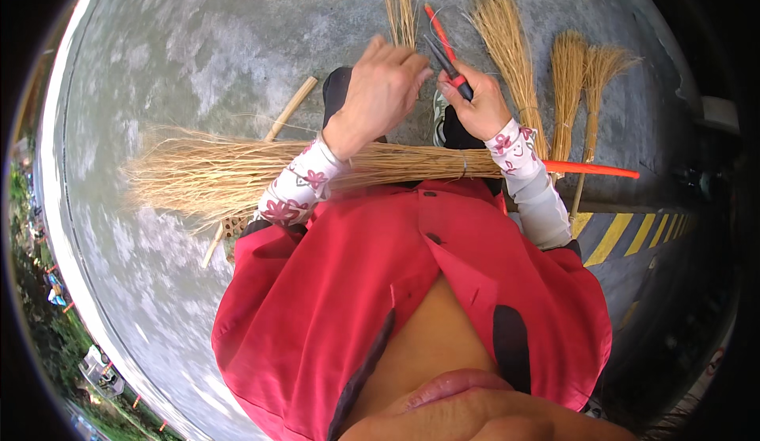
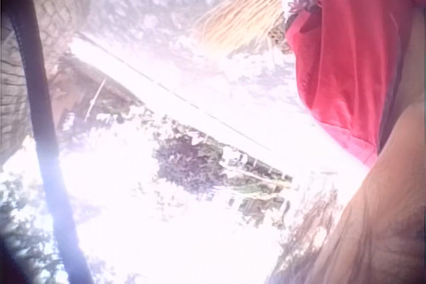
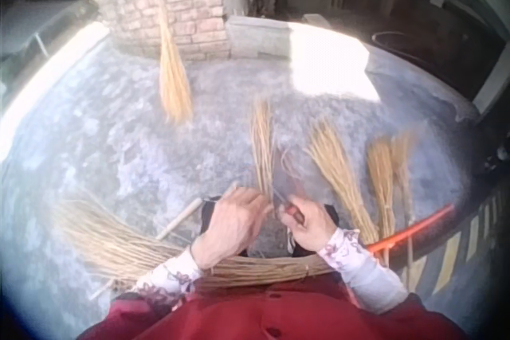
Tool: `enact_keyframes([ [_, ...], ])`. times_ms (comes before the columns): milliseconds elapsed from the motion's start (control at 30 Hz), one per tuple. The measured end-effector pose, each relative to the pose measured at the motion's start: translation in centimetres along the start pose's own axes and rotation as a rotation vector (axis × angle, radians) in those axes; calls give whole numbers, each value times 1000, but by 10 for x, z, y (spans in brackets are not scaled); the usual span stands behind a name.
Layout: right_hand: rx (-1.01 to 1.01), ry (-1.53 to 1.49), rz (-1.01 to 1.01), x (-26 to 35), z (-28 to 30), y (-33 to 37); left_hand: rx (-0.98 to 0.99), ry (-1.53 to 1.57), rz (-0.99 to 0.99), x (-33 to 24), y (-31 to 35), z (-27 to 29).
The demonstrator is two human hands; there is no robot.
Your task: The person sits on the ground and assembles a straw broom by wrapping wire around the bundle and securing it with pliers. They repeatedly tighten and trim the wire, then attach an orange handle to the finished broom.
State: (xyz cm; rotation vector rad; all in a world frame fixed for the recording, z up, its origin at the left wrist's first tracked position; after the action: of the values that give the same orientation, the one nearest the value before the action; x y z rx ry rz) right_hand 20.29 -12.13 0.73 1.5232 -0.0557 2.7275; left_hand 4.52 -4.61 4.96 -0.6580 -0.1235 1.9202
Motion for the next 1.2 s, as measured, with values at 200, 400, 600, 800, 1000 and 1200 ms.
enact_keyframes([
  [200, 22, -55, 48, 5, 10, 7, 110, 289, -96, 5, -3, -15],
  [400, -238, -53, 108, 25, 14, 15, 146, 560, 198, 29, -8, -14],
  [600, -225, 164, 168, 34, 13, 37, 178, 1270, 487, 37, -12, -3],
  [800, -199, 362, 146, 26, 15, 33, 258, 1281, 455, 20, -16, 3],
  [1000, -205, 451, 151, 28, 17, 31, 389, 1385, 499, 22, -10, -4],
  [1200, -222, 511, 126, 31, 14, 32, 425, 1435, 536, 25, -7, -8],
])
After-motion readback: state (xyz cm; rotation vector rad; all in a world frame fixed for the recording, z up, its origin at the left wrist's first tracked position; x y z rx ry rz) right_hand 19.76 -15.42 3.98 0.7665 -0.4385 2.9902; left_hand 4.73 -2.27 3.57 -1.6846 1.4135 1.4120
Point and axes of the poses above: each hand's wrist, its own y-axis away from the middle knuckle, its own z-axis out of the back of the hand, x = y × z, the point moved 4 cm from there along -y, towards the middle knuckle, and after that the axes turned 8 degrees about x, right-handed, at the moved point
